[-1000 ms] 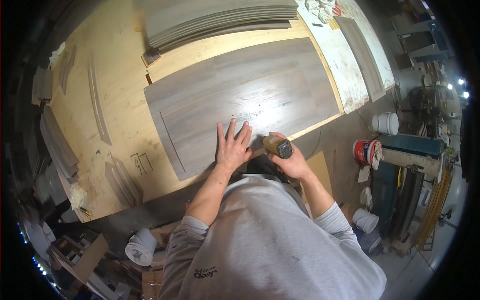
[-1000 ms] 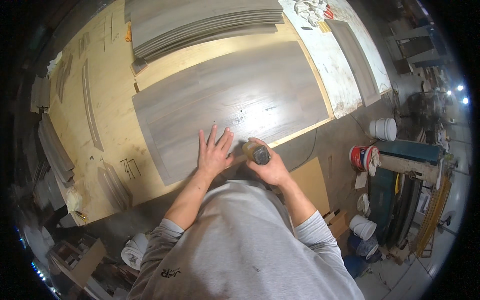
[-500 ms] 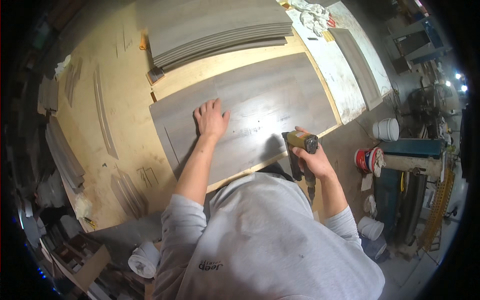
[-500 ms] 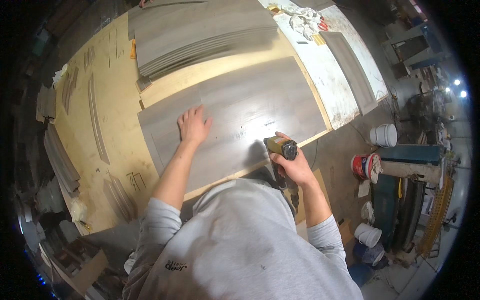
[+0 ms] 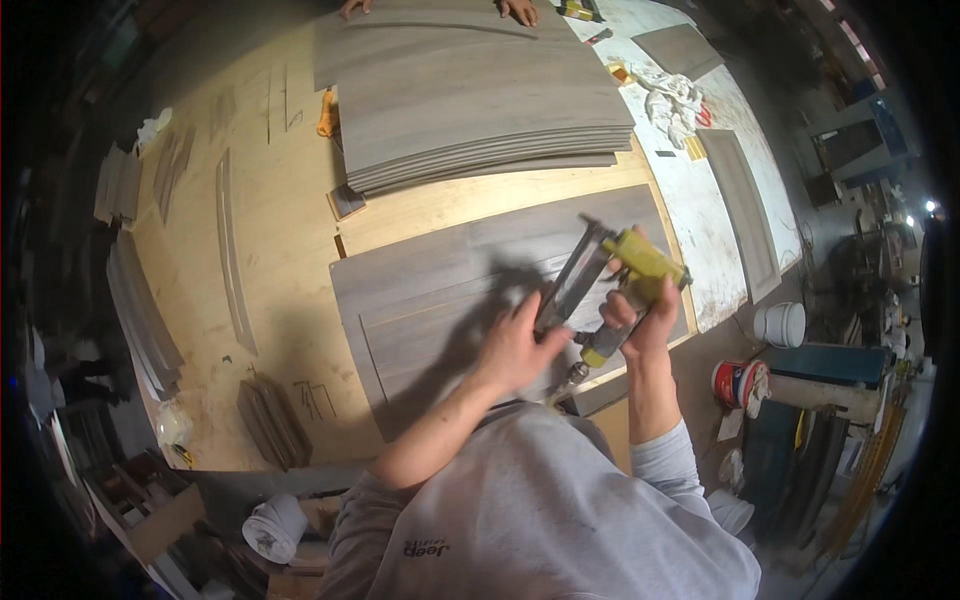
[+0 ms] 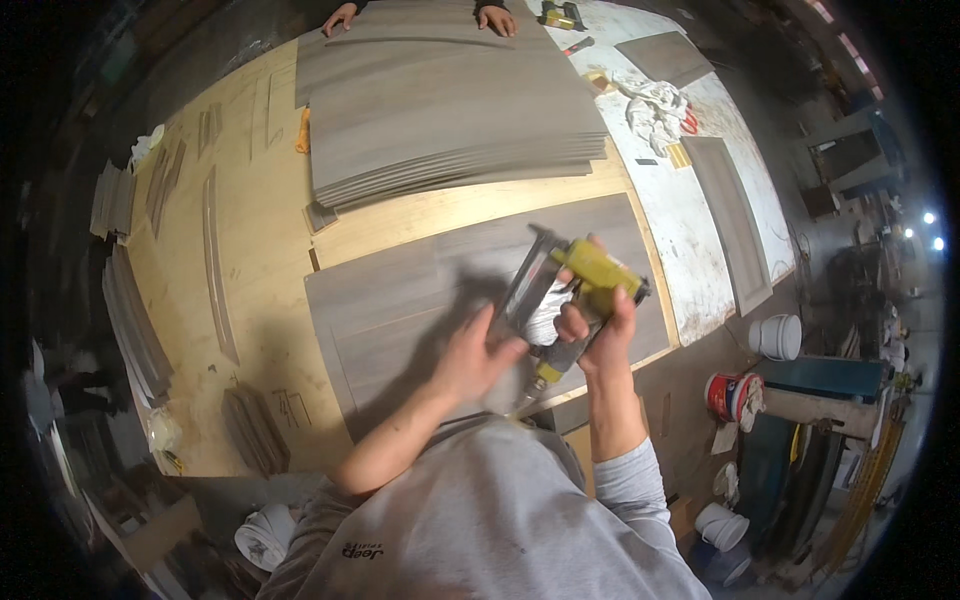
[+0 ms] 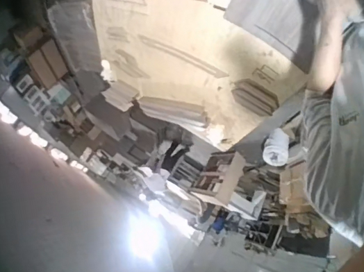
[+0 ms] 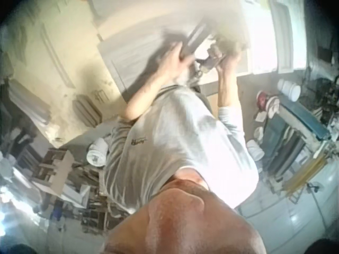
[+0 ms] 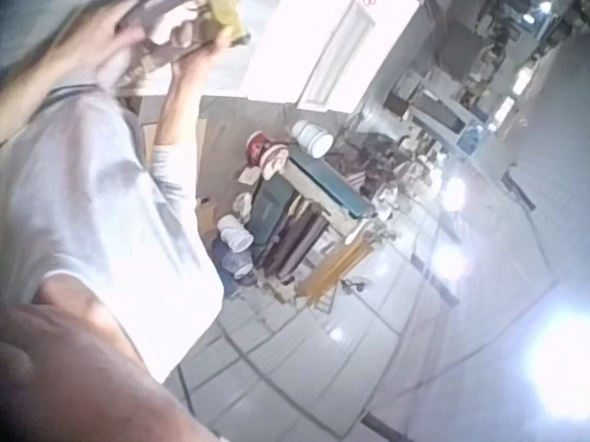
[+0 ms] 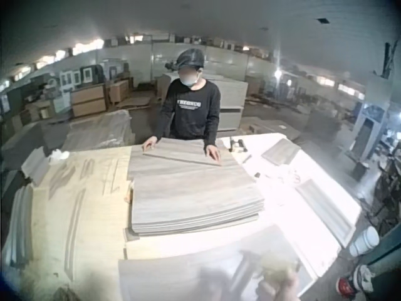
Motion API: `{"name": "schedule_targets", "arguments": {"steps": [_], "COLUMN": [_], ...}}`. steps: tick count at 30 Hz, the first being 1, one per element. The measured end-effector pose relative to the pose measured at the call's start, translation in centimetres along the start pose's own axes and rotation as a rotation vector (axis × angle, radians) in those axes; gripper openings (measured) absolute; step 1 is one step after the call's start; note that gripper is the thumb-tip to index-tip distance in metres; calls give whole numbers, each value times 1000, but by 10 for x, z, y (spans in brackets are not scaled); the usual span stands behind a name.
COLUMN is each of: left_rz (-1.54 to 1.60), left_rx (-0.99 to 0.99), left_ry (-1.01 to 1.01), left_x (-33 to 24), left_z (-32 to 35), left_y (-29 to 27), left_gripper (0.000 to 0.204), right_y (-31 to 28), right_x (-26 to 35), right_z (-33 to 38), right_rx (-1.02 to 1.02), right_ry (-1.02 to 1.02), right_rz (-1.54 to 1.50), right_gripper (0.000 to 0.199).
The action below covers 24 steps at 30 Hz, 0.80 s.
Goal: Assembling wooden panels and attaching decorative strips using a pneumatic nail gun and hammer.
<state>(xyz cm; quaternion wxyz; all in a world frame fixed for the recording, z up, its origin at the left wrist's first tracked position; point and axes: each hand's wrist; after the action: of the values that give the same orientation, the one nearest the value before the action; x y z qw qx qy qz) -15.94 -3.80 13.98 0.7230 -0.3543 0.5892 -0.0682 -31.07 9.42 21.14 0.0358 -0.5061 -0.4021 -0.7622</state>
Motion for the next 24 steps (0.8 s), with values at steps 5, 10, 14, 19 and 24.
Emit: {"name": "schedule_targets", "arguments": {"steps": [5, 10, 14, 19, 24], "left_rz": [-114, -305, -116, -42, -293], "left_rx": [-146, -113, -88, -329, -508], "left_ry": [60, 237, 152, 16, -290], "left_x": [-28, 13, 13, 100, 218], "left_z": [-20, 34, 54, 18, -29], "left_y": [-33, -71, -89, -104, -159], "left_gripper": [74, 65, 61, 28, 24], "right_y": [-10, -43, -49, -71, -65], "right_x": [-19, -32, -53, -41, -55], "right_z": [-19, -28, -28, -8, 9], "right_rx": [-81, -103, -19, -30, -110], "right_ry": [-34, -43, 47, 35, 29], "right_rz": [-504, -858, -921, -808, -571], "right_gripper": [68, 63, 62, 66, 68]}}
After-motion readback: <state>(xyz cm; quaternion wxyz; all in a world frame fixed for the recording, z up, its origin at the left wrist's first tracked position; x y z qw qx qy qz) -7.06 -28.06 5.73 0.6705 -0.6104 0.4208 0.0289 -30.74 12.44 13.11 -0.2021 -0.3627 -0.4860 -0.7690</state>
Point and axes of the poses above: each hand's wrist, its own z-axis away from the middle knuckle, its own y-axis out of the palm, x = y × z, and after that the axes turned 4 degrees about -z, right-handed
